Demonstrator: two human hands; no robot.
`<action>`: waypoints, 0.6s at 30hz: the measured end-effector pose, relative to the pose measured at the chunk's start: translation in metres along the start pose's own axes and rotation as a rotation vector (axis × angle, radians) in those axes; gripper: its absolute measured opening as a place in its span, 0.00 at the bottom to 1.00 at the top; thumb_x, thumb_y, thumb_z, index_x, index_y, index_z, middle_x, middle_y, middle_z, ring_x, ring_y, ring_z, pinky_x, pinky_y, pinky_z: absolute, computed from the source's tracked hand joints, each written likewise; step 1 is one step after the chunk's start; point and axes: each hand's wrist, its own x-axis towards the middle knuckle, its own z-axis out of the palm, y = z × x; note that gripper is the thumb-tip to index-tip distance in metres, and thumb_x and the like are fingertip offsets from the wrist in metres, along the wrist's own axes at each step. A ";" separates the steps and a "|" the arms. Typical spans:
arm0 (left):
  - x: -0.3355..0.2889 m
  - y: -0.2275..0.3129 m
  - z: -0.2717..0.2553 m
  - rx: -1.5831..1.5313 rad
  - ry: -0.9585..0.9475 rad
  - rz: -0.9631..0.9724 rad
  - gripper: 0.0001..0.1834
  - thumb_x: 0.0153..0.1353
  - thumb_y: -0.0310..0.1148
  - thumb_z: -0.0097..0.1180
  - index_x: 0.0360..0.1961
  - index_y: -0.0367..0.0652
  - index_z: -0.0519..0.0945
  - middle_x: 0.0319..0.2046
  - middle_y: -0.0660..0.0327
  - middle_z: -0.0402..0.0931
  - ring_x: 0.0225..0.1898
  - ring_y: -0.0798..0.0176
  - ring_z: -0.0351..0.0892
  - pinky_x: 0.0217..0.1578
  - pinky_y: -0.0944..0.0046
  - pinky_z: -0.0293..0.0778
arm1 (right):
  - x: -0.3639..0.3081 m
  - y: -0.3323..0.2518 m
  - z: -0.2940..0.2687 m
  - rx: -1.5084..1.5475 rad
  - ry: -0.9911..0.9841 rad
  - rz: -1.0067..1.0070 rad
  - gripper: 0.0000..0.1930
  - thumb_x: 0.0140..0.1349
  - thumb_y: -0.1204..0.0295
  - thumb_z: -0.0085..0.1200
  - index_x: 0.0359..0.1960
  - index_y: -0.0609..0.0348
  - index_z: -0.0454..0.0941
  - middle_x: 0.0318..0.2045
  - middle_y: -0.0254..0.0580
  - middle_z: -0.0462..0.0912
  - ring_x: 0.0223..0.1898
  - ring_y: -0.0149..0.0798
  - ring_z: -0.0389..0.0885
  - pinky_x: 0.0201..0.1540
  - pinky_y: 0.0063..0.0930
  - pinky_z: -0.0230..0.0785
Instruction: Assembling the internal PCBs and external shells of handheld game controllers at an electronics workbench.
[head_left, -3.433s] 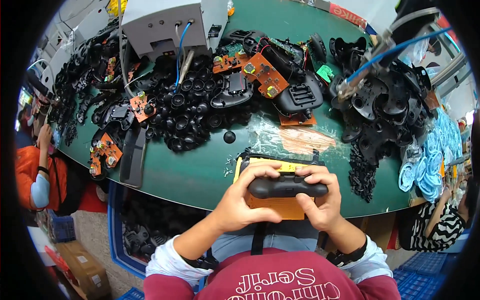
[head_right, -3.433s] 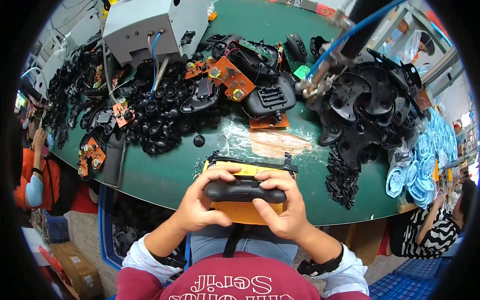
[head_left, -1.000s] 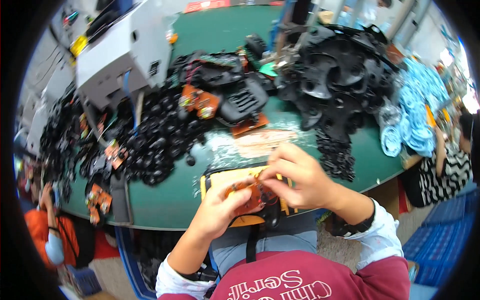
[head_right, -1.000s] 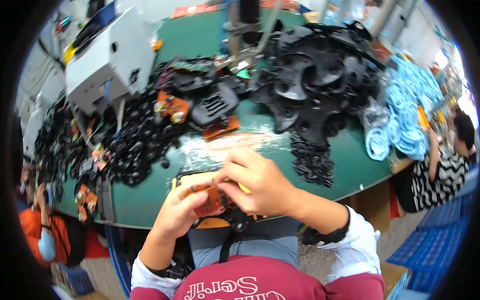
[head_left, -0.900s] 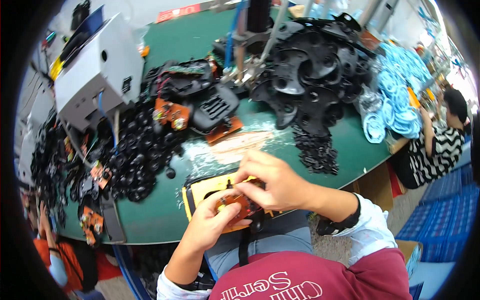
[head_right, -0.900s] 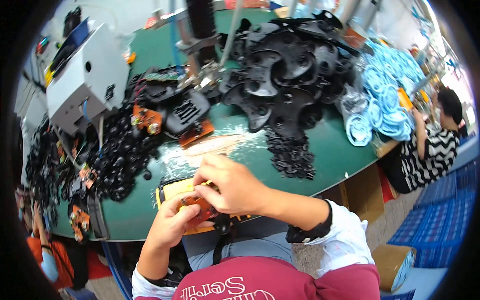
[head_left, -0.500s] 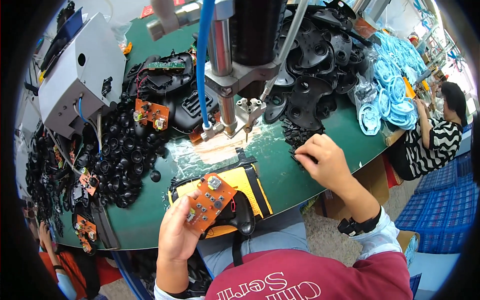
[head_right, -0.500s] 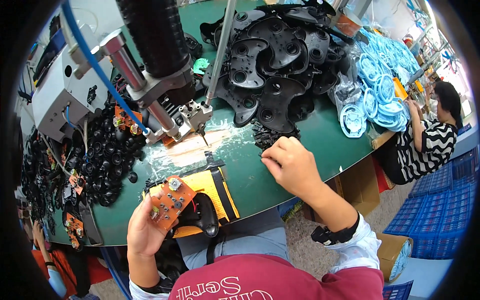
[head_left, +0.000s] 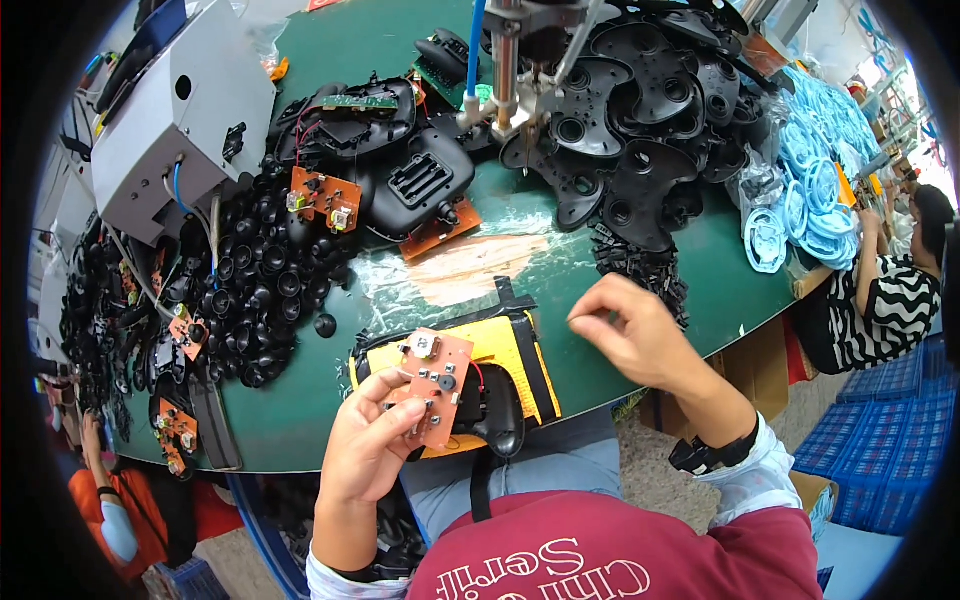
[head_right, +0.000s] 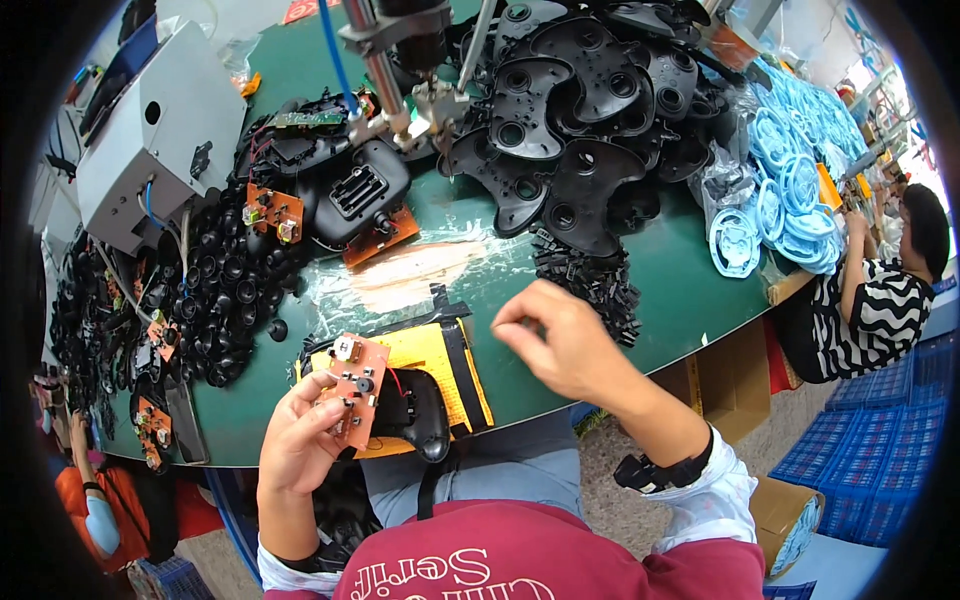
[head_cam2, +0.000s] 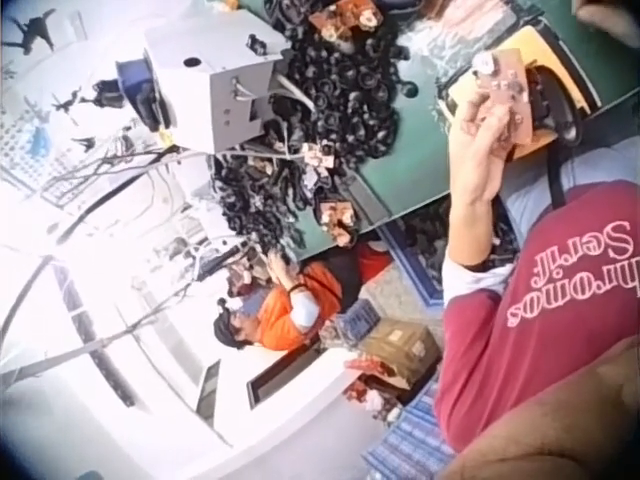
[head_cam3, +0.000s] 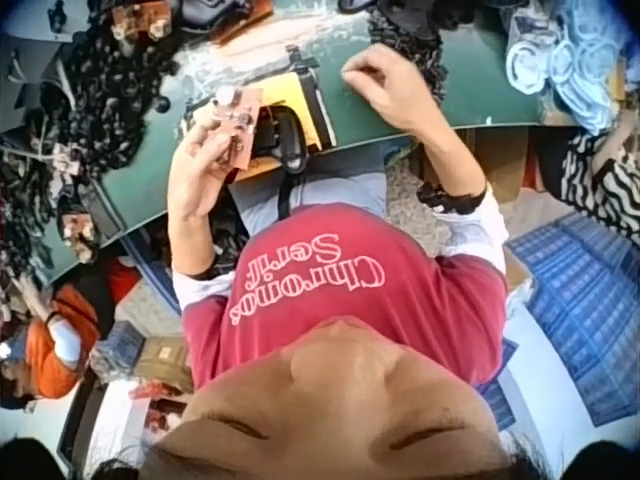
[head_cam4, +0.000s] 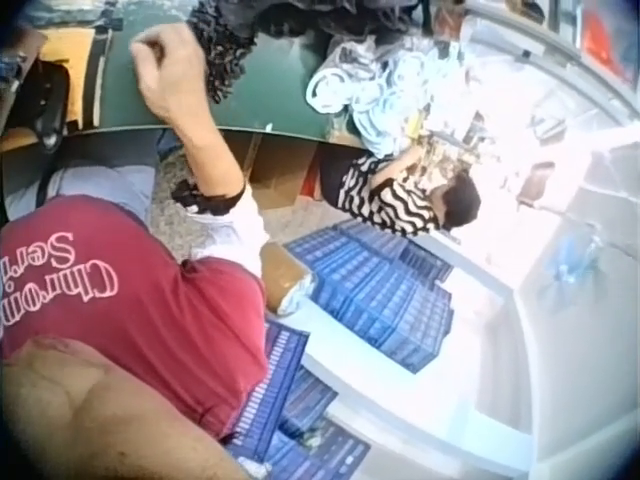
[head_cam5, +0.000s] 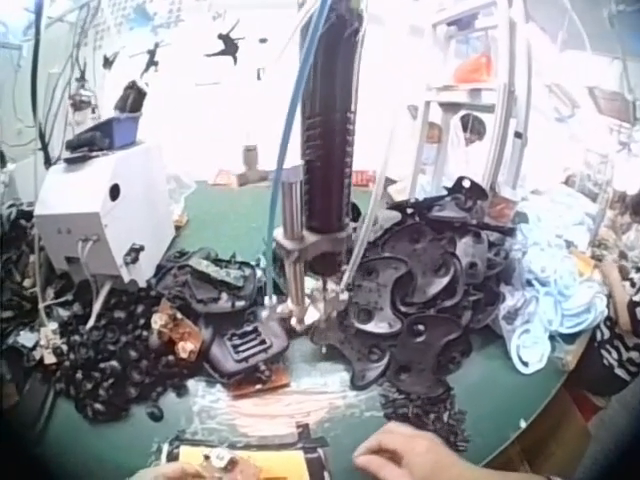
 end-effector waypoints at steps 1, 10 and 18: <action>0.002 -0.001 -0.001 -0.001 0.003 0.000 0.20 0.60 0.24 0.58 0.53 0.33 0.71 0.44 0.53 0.80 0.44 0.61 0.83 0.44 0.63 0.83 | 0.001 -0.001 0.011 0.130 -0.061 0.005 0.06 0.61 0.74 0.58 0.35 0.64 0.80 0.31 0.41 0.78 0.32 0.33 0.77 0.37 0.27 0.70; 0.002 -0.006 0.004 -0.059 -0.031 -0.028 0.18 0.62 0.22 0.57 0.53 0.37 0.71 0.45 0.55 0.80 0.45 0.64 0.83 0.43 0.65 0.82 | 0.010 0.011 0.042 0.341 -0.073 0.154 0.08 0.61 0.73 0.61 0.40 0.63 0.83 0.29 0.35 0.79 0.29 0.27 0.76 0.34 0.22 0.70; 0.002 -0.004 0.006 -0.042 -0.044 -0.023 0.18 0.60 0.22 0.61 0.51 0.37 0.72 0.42 0.57 0.81 0.43 0.68 0.82 0.43 0.67 0.78 | 0.008 -0.012 0.038 -0.427 -0.080 -0.363 0.03 0.57 0.78 0.60 0.34 0.61 0.81 0.32 0.42 0.78 0.29 0.39 0.79 0.31 0.29 0.72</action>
